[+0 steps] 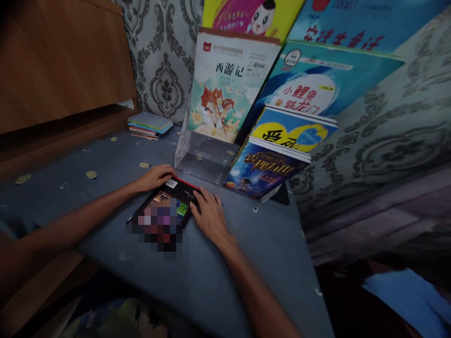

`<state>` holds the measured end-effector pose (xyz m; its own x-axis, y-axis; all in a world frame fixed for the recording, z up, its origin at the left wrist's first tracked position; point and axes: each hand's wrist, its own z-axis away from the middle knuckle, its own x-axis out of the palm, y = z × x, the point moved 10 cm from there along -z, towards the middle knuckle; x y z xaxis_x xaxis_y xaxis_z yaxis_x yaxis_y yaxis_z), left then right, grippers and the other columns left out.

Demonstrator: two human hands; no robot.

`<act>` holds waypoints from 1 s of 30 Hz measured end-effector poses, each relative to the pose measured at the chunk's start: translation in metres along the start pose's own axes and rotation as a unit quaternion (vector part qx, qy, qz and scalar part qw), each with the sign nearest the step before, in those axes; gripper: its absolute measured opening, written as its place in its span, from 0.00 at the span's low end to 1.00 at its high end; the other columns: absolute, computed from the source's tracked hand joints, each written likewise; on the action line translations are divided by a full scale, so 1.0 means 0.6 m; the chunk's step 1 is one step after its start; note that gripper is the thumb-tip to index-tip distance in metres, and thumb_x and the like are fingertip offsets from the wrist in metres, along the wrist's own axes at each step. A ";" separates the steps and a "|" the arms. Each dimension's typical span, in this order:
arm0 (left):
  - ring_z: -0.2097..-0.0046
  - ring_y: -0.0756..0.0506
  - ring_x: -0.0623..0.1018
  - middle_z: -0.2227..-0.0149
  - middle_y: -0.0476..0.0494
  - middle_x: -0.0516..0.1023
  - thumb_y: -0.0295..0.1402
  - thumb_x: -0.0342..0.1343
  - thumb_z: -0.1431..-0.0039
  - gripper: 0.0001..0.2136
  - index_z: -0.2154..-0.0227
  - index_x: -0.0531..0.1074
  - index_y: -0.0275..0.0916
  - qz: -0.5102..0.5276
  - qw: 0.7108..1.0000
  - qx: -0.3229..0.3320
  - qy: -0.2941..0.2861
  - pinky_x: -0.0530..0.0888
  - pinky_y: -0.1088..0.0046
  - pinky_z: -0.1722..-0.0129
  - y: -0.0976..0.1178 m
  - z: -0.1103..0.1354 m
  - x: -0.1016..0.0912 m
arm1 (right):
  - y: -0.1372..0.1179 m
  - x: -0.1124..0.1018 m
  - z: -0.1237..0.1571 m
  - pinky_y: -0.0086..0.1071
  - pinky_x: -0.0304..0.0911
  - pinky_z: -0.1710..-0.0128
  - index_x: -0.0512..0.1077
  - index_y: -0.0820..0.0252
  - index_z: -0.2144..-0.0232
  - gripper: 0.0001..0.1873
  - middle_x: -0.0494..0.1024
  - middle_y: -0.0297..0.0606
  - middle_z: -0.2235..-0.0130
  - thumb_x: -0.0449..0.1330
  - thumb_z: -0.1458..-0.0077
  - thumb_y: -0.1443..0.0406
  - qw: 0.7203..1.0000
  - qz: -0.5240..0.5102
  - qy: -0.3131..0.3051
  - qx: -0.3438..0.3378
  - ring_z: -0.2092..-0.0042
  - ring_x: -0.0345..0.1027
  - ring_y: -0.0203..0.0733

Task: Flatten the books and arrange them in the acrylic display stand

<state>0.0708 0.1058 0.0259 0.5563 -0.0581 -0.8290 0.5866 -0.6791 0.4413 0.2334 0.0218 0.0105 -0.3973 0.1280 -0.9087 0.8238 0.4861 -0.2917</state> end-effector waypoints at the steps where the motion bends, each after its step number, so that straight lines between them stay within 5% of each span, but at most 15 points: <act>1: 0.56 0.44 0.74 0.61 0.44 0.76 0.28 0.46 0.36 0.11 0.60 0.74 0.39 -0.003 1.000 0.000 0.000 0.70 0.64 0.51 -0.002 0.004 -0.002 | 0.001 -0.002 0.001 0.53 0.58 0.37 0.70 0.61 0.41 0.23 0.67 0.51 0.35 0.51 0.33 0.58 1.000 0.006 0.009 0.003 0.35 0.62 0.53; 9: 0.55 0.42 0.71 0.59 0.42 0.74 0.29 0.45 0.33 0.10 0.59 0.73 0.38 -0.072 0.997 0.002 0.005 0.68 0.62 0.50 0.009 0.013 0.001 | 0.003 -0.016 0.015 0.51 0.64 0.44 0.71 0.62 0.43 0.22 0.75 0.51 0.43 0.51 0.33 0.59 0.999 0.020 0.040 0.022 0.43 0.68 0.56; 18: 0.54 0.42 0.71 0.57 0.41 0.73 0.37 0.46 0.31 0.12 0.54 0.73 0.38 -0.092 0.995 0.029 -0.026 0.67 0.61 0.48 0.027 0.014 0.006 | 0.011 -0.019 0.018 0.51 0.58 0.38 0.70 0.62 0.42 0.22 0.76 0.49 0.43 0.49 0.32 0.59 0.999 -0.027 0.021 0.040 0.39 0.66 0.52; 30: 0.54 0.42 0.71 0.58 0.41 0.73 0.37 0.46 0.31 0.12 0.56 0.74 0.39 -0.100 0.995 0.014 -0.015 0.67 0.62 0.50 0.027 0.014 0.007 | 0.091 -0.023 0.025 0.62 0.51 0.36 0.67 0.63 0.40 0.24 0.69 0.53 0.36 0.47 0.32 0.59 0.990 0.050 0.014 0.131 0.32 0.57 0.55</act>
<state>0.0775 0.0887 0.0269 0.4115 0.0592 -0.9095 0.6677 -0.6988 0.2566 0.2900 0.0340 0.0026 -0.3159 0.1899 -0.9296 0.9348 0.2301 -0.2707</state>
